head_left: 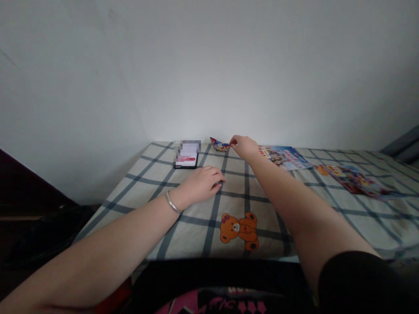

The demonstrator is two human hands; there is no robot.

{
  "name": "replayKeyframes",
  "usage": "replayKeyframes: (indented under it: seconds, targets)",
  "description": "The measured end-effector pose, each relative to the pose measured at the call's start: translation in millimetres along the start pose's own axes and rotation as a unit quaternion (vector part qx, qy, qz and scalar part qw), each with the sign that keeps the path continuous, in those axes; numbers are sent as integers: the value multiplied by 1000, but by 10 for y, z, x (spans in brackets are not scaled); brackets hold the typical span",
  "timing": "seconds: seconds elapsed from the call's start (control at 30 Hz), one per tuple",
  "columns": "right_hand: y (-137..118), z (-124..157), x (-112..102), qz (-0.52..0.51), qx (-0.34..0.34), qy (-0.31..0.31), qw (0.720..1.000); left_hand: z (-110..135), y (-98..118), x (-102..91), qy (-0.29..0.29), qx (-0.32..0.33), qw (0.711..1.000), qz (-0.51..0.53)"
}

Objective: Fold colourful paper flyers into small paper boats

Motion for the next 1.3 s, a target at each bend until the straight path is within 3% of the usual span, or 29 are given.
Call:
replayKeyframes:
  seconds: [0.17, 0.47, 0.87, 1.0, 1.13, 1.3]
  targets:
    - [-14, -91, 52, 6, 21, 9, 1000, -3, -6, 10, 2, 1, 1000, -1]
    - [224, -66, 136, -20, 86, 56, 995, 5, -3, -9, 2, 0, 1000, -5]
    - [333, -12, 39, -90, 59, 71, 992, -7, 14, -6, -2, 7, 1000, 8]
    - [463, 35, -77, -104, 34, 54, 993, 2, 4, -8, 1, 5, 1000, 12]
    - [630, 198, -187, -38, 3, 36, 999, 11, -3, 8, 1, 9, 1000, 12]
    - [790, 631, -72, 66, -19, -55, 996, -13, 23, -9, 2, 9, 1000, 12]
Point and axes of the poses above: each hand's wrist, its own z-axis away from the middle knuckle, its own x-axis out of the palm, y = z × x, the point moved 10 cm from there along -z, towards the middle knuckle, and after that the axes turned 11 degrees about y, right-handed, at the moved point
